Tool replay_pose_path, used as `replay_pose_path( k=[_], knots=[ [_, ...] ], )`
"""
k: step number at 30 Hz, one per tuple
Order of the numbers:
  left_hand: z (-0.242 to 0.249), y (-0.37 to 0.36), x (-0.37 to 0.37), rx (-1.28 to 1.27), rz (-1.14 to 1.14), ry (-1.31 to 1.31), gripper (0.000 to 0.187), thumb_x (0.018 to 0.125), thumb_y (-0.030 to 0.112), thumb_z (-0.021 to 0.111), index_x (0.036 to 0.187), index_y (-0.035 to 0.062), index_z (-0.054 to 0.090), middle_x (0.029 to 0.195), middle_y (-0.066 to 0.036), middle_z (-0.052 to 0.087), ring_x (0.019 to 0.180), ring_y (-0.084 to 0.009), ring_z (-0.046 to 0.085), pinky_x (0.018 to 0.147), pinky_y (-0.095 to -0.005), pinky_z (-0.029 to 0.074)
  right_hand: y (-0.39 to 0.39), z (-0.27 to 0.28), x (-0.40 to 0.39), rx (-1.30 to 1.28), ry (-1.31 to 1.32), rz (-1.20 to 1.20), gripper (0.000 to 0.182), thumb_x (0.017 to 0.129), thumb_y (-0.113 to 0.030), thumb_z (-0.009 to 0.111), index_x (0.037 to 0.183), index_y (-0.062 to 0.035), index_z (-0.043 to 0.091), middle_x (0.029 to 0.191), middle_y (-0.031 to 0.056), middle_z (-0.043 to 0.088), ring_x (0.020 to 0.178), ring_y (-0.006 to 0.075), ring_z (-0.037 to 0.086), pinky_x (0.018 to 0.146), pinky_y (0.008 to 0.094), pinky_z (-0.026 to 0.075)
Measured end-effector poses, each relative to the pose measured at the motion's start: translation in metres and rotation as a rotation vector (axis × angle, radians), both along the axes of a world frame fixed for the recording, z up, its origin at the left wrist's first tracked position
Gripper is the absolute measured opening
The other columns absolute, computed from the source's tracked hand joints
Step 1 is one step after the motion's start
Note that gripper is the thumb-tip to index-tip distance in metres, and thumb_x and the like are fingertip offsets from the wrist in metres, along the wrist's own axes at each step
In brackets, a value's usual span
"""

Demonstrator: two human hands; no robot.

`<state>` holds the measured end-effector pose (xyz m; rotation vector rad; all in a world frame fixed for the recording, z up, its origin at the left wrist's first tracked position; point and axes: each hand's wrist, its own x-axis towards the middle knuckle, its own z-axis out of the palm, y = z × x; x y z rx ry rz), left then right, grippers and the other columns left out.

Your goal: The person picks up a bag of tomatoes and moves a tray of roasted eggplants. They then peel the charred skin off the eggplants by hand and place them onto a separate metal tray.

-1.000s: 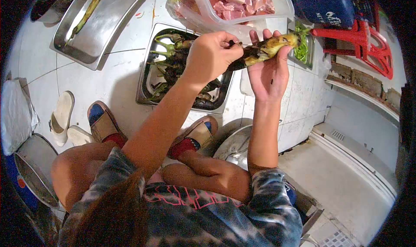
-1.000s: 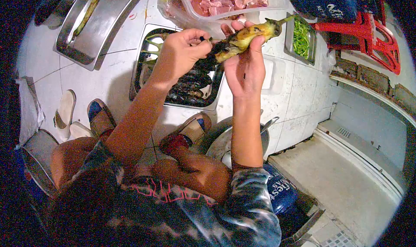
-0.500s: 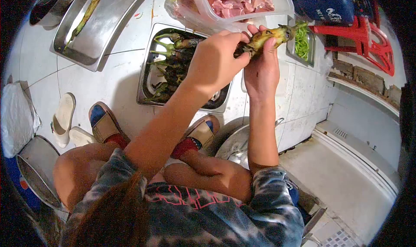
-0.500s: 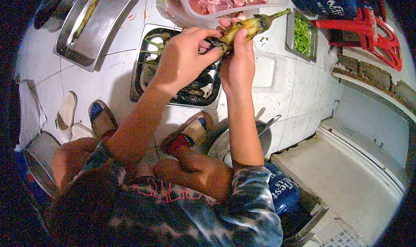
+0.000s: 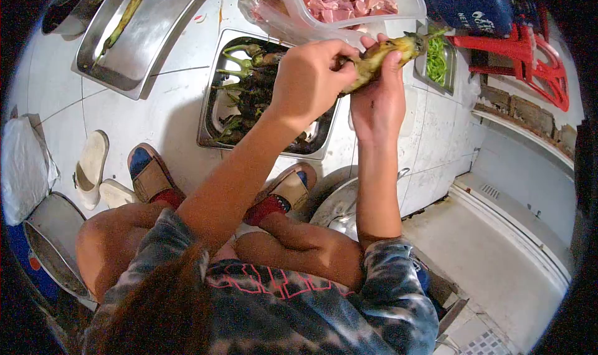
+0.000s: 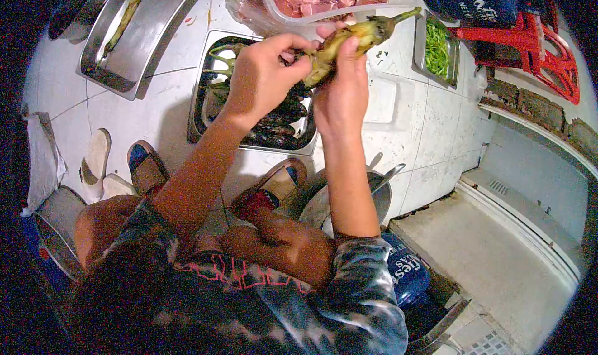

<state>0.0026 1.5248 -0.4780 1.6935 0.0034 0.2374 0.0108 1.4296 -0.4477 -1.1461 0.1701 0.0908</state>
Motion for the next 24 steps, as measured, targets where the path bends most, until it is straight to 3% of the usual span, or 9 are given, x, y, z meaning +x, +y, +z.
replay_pose_path(
  k=[3, 6, 11, 12, 15, 16, 24],
  knots=[
    [0.003, 0.003, 0.000, -0.141, -0.059, 0.119, 0.015, 0.068, 0.011, 0.058, 0.080, 0.0014, 0.057, 0.069, -0.007, 0.058, 0.059, -0.0085, 0.053, 0.054, -0.0212, 0.042, -0.012, -0.002, 0.004, 0.170, 0.030, 0.025, 0.036, 0.082, -0.032, 0.040, 0.109, -0.0078, 0.037, 0.103, 0.0071, 0.046, 0.094, 0.0213, 0.043, 0.085, 0.0358, 0.034],
    [-0.004, -0.002, 0.001, -0.376, -0.076, 0.151, 0.018, 0.071, 0.011, 0.057, 0.084, -0.0011, 0.055, 0.070, -0.004, 0.057, 0.060, -0.0076, 0.051, 0.056, -0.0193, 0.041, -0.018, -0.003, 0.006, 0.212, 0.040, 0.022, 0.036, 0.080, -0.033, 0.042, 0.107, -0.0087, 0.039, 0.101, 0.0048, 0.048, 0.092, 0.0215, 0.044, 0.084, 0.0358, 0.035],
    [-0.004, -0.001, 0.000, -1.054, -0.179, 0.532, 0.020, 0.073, 0.011, 0.055, 0.091, 0.0018, 0.053, 0.082, -0.003, 0.055, 0.070, -0.0093, 0.051, 0.062, -0.0192, 0.040, -0.025, -0.004, 0.008, 0.343, -0.004, 0.074, 0.035, 0.079, -0.032, 0.045, 0.105, -0.0097, 0.042, 0.098, 0.0027, 0.049, 0.089, 0.0214, 0.045, 0.083, 0.0364, 0.036],
    [-0.007, 0.000, -0.001, -1.159, -0.175, 0.579, 0.020, 0.073, 0.010, 0.055, 0.092, 0.0028, 0.052, 0.084, -0.003, 0.055, 0.073, -0.0095, 0.051, 0.063, -0.0195, 0.040, -0.027, -0.002, 0.009, 0.317, 0.004, 0.029, 0.032, 0.079, -0.032, 0.045, 0.104, -0.0113, 0.044, 0.097, 0.0008, 0.049, 0.088, 0.0209, 0.046, 0.083, 0.0399, 0.035],
    [-0.023, 0.000, -0.004, -1.282, -0.176, 0.610, 0.018, 0.075, 0.010, 0.053, 0.093, 0.0041, 0.053, 0.087, -0.003, 0.054, 0.079, -0.0103, 0.050, 0.067, -0.0220, 0.039, -0.034, 0.001, 0.011, 0.381, -0.026, 0.031, 0.030, 0.079, -0.032, 0.045, 0.103, -0.0130, 0.045, 0.097, -0.0012, 0.050, 0.089, 0.0194, 0.046, 0.083, 0.0442, 0.032],
    [-0.026, -0.001, -0.005, -1.259, -0.166, 0.627, 0.019, 0.075, 0.010, 0.053, 0.093, 0.0038, 0.053, 0.087, -0.003, 0.054, 0.080, -0.0105, 0.050, 0.068, -0.0226, 0.039, -0.037, 0.003, 0.013, 0.400, -0.047, 0.041, 0.029, 0.078, -0.032, 0.045, 0.101, -0.0136, 0.047, 0.097, -0.0027, 0.050, 0.090, 0.0179, 0.045, 0.084, 0.0473, 0.029],
    [-0.050, -0.006, -0.013, -1.019, -0.143, 0.714, 0.021, 0.076, 0.011, 0.052, 0.095, 0.0018, 0.051, 0.088, -0.004, 0.054, 0.081, -0.0118, 0.048, 0.073, -0.0249, 0.038, -0.054, 0.007, 0.016, 0.465, -0.105, -0.009, 0.028, 0.079, -0.030, 0.045, 0.100, -0.0132, 0.050, 0.099, -0.0014, 0.052, 0.091, 0.0202, 0.047, 0.088, 0.0489, 0.024]
  ],
)
